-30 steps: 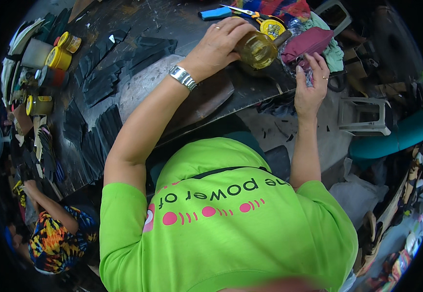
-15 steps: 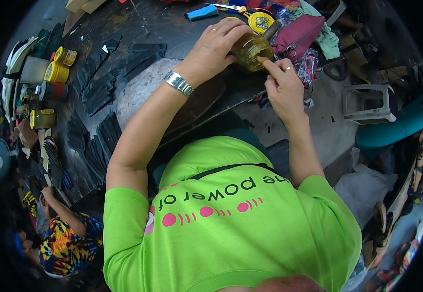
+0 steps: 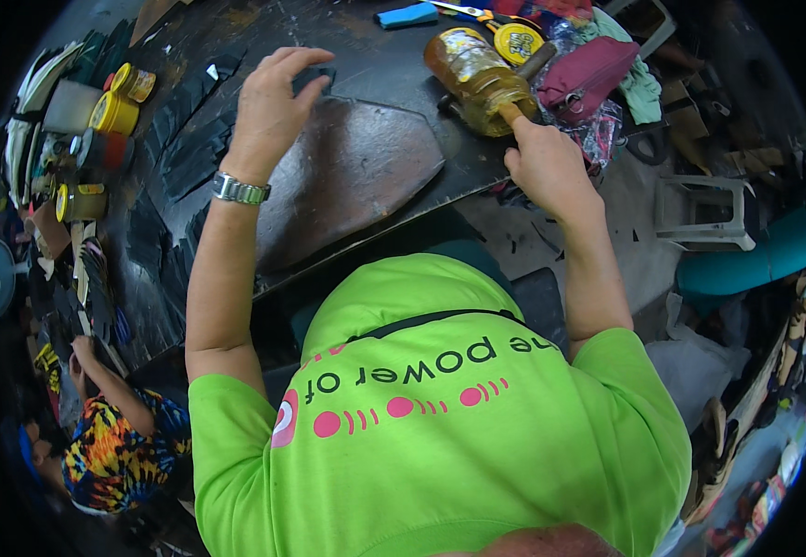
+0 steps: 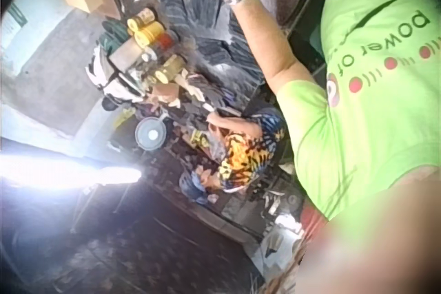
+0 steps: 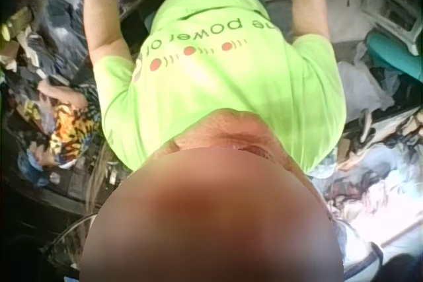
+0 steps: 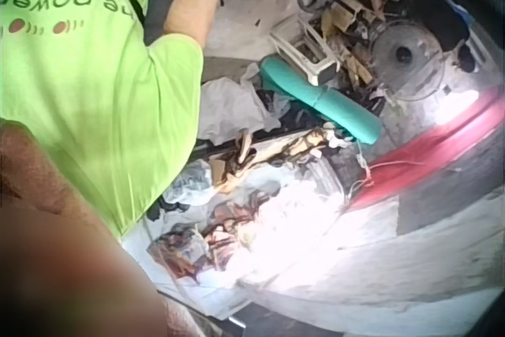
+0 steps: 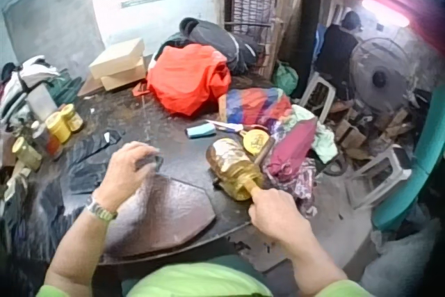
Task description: The person uses a utility knife to trim a small black leather piece, then opens a jar and applies a substance to the leather. They repeatedly pick up, align, and press two leather pieces together on the worktable, handling them one at a time.
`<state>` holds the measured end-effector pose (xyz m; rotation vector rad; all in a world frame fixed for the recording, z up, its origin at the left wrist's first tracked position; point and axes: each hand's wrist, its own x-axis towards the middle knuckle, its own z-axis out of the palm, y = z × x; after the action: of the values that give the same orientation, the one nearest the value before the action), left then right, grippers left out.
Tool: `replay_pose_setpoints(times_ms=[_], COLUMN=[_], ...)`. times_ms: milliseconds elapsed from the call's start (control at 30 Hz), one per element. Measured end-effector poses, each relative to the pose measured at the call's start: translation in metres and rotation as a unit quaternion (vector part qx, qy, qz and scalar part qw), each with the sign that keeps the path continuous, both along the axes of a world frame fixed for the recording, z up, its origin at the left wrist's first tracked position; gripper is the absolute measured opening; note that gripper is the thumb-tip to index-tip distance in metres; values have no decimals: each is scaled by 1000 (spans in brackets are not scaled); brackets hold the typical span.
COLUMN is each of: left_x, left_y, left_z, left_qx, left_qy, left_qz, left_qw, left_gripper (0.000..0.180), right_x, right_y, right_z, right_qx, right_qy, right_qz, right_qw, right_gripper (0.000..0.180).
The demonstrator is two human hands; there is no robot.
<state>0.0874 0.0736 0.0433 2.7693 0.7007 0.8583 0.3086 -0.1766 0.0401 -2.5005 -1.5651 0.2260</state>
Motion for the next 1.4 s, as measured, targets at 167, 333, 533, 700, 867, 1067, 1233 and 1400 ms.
replay_pose_setpoints(times_ms=[167,333,533,700,867,1067,1233,1400], left_x=[-39,-45,-39,-38,-41,-60,-85,-102], left_y=[25,32,38,43,32,-14,-59,-55], left_z=[-9,-27,-38,-39,-32,-20,-33,-33], left_qx=[16,31,-3,-55,-22,130,-7,-86], left_qy=[69,102,127,126,73,-46,23,-16], left_qz=[73,69,50,56,60,-42,-58,32], left_qw=[995,992,991,989,995,990,998,996], left_gripper=[23,25,23,21,15,11,13,14], right_x=[-1,-16,-22,-26,-50,-74,-82,-86], right_y=[8,-4,-21,-31,-29,6,28,44], right_z=[-3,-2,3,26,41,8,-24,-41], right_qx=[-3,21,42,110,215,297,312,323], right_qy=[-26,9,6,84,298,353,414,452], right_qz=[23,-32,-15,39,42,106,118,102], right_qw=[999,999,999,990,929,881,847,825], right_gripper=[48,52,49,39,41,42,43,44])
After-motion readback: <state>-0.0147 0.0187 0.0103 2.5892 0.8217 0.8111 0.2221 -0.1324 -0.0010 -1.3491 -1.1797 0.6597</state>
